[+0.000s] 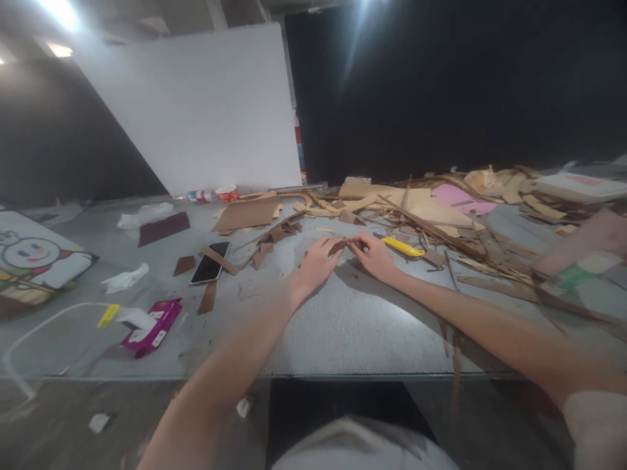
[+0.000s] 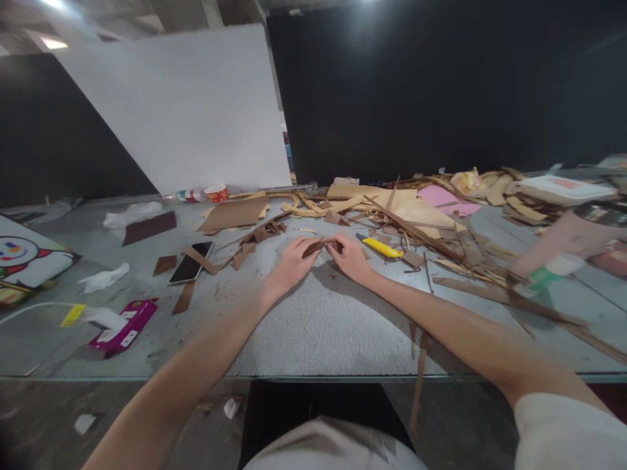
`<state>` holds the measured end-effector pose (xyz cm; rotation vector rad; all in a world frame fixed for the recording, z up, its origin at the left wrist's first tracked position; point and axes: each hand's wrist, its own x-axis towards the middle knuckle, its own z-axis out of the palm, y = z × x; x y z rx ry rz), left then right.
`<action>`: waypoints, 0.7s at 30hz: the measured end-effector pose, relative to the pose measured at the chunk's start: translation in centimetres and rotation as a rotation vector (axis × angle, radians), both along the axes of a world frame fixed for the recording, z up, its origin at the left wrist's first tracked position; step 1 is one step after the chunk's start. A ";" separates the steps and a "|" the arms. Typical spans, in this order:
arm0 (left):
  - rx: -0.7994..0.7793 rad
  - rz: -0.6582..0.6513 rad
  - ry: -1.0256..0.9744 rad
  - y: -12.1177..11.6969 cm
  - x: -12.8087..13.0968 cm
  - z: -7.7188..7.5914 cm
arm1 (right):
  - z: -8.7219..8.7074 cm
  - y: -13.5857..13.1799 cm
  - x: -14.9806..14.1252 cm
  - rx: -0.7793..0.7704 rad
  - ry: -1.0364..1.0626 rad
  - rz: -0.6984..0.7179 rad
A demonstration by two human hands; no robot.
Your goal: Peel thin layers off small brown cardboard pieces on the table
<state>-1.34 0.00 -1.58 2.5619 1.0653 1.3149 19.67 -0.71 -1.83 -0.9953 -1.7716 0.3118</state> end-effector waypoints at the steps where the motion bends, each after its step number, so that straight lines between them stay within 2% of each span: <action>1: -0.004 0.009 -0.012 0.0 0.0 0.0 | 0.1 0.0 0.0 0.013 0.001 -0.001; 12: -0.039 0.007 -0.011 0.1 -0.2 0.3 | 0.0 -0.2 -0.2 0.020 0.056 0.015; 17: -0.116 0.014 0.030 0.0 -0.3 0.5 | 0.1 -0.4 -0.2 0.033 0.030 0.085; 21: -0.154 0.012 0.071 -0.1 -0.4 0.9 | 0.0 -0.3 -0.1 0.048 0.046 0.084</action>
